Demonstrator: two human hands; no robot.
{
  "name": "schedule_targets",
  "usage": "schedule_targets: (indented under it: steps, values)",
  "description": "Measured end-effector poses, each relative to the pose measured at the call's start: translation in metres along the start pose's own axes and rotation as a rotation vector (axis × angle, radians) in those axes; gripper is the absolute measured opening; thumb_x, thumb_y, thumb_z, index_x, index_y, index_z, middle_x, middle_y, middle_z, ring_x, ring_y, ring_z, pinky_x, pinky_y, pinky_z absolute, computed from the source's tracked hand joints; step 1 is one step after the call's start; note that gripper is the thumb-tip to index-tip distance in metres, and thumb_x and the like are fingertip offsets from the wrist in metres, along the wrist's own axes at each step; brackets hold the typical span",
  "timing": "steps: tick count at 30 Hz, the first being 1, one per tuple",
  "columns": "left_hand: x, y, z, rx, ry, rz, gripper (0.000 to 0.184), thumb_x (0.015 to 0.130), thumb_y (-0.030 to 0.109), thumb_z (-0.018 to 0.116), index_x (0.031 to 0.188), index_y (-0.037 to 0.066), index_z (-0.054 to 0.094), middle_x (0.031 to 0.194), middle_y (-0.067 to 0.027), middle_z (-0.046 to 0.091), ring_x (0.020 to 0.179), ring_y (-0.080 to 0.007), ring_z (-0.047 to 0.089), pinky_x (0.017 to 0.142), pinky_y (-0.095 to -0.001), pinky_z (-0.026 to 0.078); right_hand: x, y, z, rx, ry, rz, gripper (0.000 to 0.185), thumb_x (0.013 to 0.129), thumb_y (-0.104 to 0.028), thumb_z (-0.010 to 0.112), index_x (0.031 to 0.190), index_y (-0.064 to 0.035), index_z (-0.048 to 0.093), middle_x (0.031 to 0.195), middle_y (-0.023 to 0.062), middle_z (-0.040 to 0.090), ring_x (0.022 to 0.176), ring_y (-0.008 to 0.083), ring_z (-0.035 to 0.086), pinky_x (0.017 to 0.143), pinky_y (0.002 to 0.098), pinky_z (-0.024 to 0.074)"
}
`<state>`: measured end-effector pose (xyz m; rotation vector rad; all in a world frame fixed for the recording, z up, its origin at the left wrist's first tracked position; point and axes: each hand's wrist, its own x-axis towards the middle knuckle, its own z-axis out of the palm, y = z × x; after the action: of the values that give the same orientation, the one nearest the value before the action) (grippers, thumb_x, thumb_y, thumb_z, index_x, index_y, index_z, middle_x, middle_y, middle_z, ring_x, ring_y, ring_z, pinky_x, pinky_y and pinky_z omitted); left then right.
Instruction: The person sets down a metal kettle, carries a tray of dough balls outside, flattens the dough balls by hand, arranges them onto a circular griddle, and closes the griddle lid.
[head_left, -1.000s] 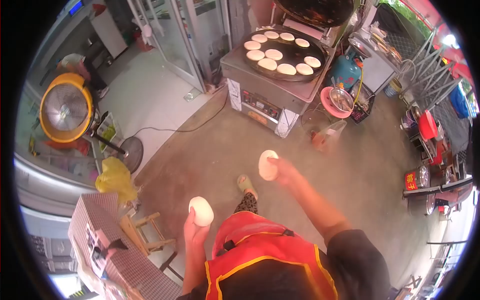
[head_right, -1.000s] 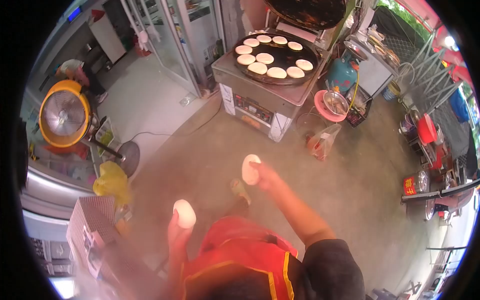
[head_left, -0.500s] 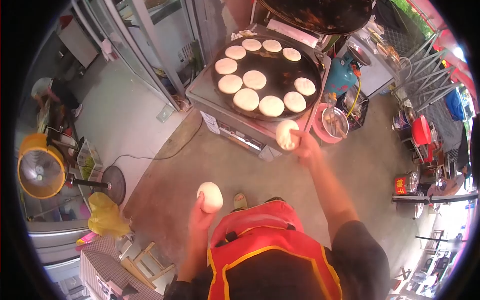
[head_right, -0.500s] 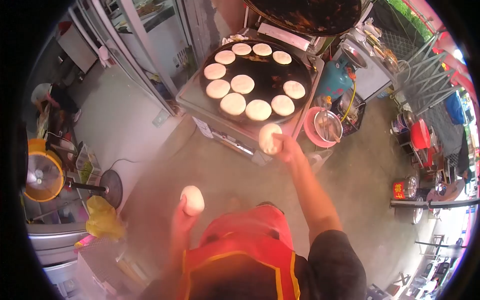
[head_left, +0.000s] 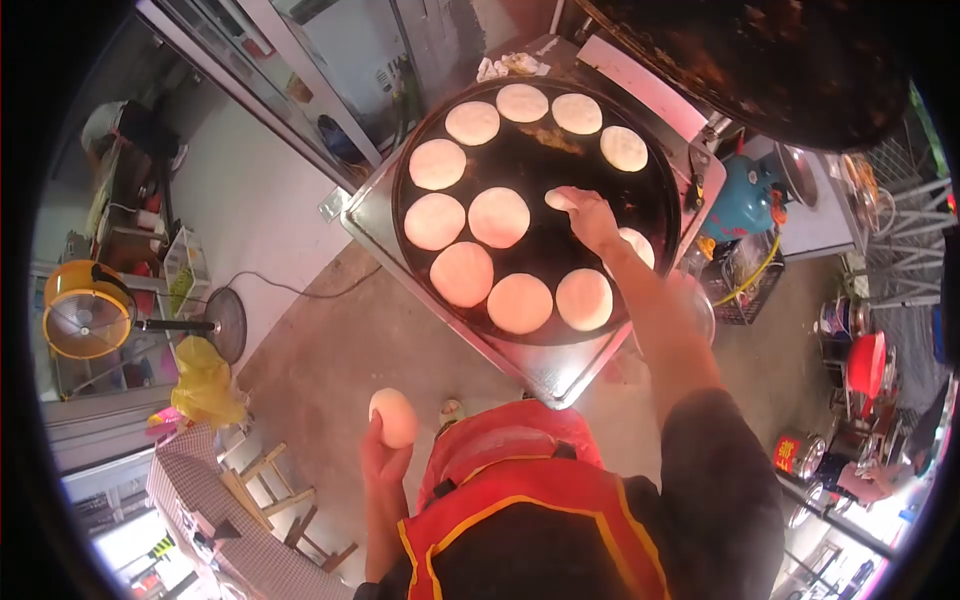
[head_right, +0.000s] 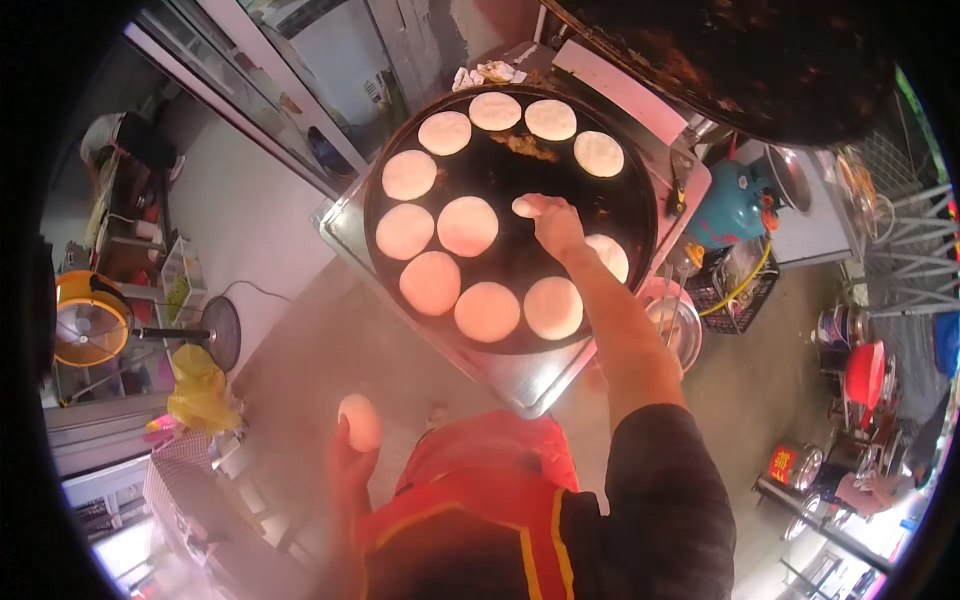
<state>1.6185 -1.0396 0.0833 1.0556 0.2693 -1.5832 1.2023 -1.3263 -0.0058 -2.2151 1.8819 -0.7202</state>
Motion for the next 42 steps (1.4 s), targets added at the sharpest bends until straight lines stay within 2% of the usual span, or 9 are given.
schedule_targets:
  steps: [3, 7, 8, 11, 18, 22, 26, 34, 42]
  values:
    - [0.008, -0.019, 0.007, -0.11, -0.066, -0.027, 0.036, 0.094, 0.025, 0.048, 0.124, 0.004, 0.046, 0.119, -0.0106, 0.055, 0.11, -0.0241, 0.052, 0.098, -0.0397, 0.04, 0.005, 0.011, -0.022, 0.035, -0.087, -0.226, 0.045, 0.07, 0.002, 0.058, 0.113, -0.0127, 0.059, 0.11, 0.0082, 0.062, 0.107, 0.0294, 0.053, 0.094, 0.0388, 0.0407]
    - [-0.001, -0.031, 0.028, -0.111, 0.034, -0.022, 0.034, 0.095, 0.028, 0.045, 0.12, 0.005, 0.049, 0.117, -0.0093, 0.057, 0.108, -0.0215, 0.053, 0.094, -0.0362, 0.043, -0.033, 0.009, -0.037, 0.164, -0.203, -0.228, 0.055, 0.068, 0.007, 0.052, 0.121, -0.01, 0.053, 0.126, 0.0119, 0.052, 0.12, 0.0285, 0.045, 0.103, 0.0389, 0.0328]
    - [-0.003, -0.031, 0.028, -0.106, 0.034, -0.016, 0.034, 0.095, 0.028, 0.045, 0.12, 0.005, 0.049, 0.117, -0.0092, 0.056, 0.108, -0.0215, 0.053, 0.094, -0.0361, 0.043, -0.038, 0.003, -0.046, 0.296, -0.278, -0.179, 0.056, 0.073, 0.003, 0.049, 0.128, -0.0018, 0.044, 0.134, 0.0191, 0.041, 0.128, 0.0312, 0.035, 0.108, 0.0395, 0.0259]
    - [0.007, -0.025, 0.029, -0.078, -0.021, -0.012, 0.035, 0.094, 0.026, 0.048, 0.122, 0.005, 0.047, 0.119, -0.0103, 0.055, 0.11, -0.0234, 0.052, 0.097, -0.0393, 0.041, -0.052, -0.005, -0.021, 0.298, -0.049, 0.122, 0.054, 0.082, -0.008, 0.049, 0.132, 0.0058, 0.034, 0.137, 0.0259, 0.033, 0.13, 0.0369, 0.029, 0.108, 0.0431, 0.0234]
    - [0.031, -0.013, 0.055, -0.072, -0.094, -0.081, 0.037, 0.093, 0.024, 0.05, 0.124, 0.004, 0.045, 0.121, -0.0102, 0.054, 0.113, -0.0245, 0.05, 0.099, -0.0409, 0.039, -0.006, -0.052, 0.051, -0.108, 0.21, 0.444, 0.066, 0.09, -0.036, 0.043, 0.136, 0.0083, 0.024, 0.143, 0.0272, 0.022, 0.135, 0.0395, 0.017, 0.11, 0.0484, 0.0124]
    - [0.029, -0.005, 0.06, -0.046, -0.101, -0.089, 0.036, 0.094, 0.024, 0.049, 0.123, 0.005, 0.046, 0.121, -0.0101, 0.055, 0.112, -0.0238, 0.051, 0.099, -0.04, 0.039, -0.012, -0.046, 0.05, -0.319, 0.162, 0.353, 0.065, 0.09, -0.034, 0.044, 0.137, 0.0059, 0.025, 0.142, 0.0263, 0.024, 0.134, 0.0388, 0.019, 0.109, 0.0484, 0.0145]
    - [0.039, 0.002, 0.055, -0.031, -0.081, -0.104, 0.036, 0.093, 0.025, 0.049, 0.123, 0.005, 0.047, 0.12, -0.0096, 0.055, 0.111, -0.0235, 0.051, 0.098, -0.0397, 0.04, -0.008, -0.026, 0.048, -0.241, 0.137, 0.249, 0.064, 0.088, -0.034, 0.047, 0.137, 0.0017, 0.027, 0.142, 0.0215, 0.028, 0.132, 0.0349, 0.025, 0.108, 0.0494, 0.0168]
    - [0.043, 0.018, 0.058, 0.028, -0.105, -0.096, 0.036, 0.094, 0.025, 0.048, 0.123, 0.005, 0.047, 0.119, -0.0091, 0.056, 0.111, -0.0234, 0.052, 0.097, -0.0394, 0.04, -0.044, -0.05, 0.032, -0.283, 0.0, 0.028, 0.064, 0.089, -0.04, 0.046, 0.136, 0.0006, 0.032, 0.143, 0.0172, 0.03, 0.135, 0.029, 0.023, 0.108, 0.0502, 0.0162]
    - [0.047, 0.018, 0.061, 0.059, -0.101, -0.092, 0.035, 0.094, 0.025, 0.048, 0.122, 0.004, 0.048, 0.118, -0.0088, 0.057, 0.11, -0.0229, 0.052, 0.097, -0.0385, 0.04, -0.042, -0.033, 0.012, -0.266, 0.075, -0.04, 0.061, 0.089, -0.035, 0.05, 0.136, -0.0017, 0.032, 0.141, 0.0163, 0.033, 0.133, 0.0294, 0.026, 0.106, 0.0504, 0.0199]
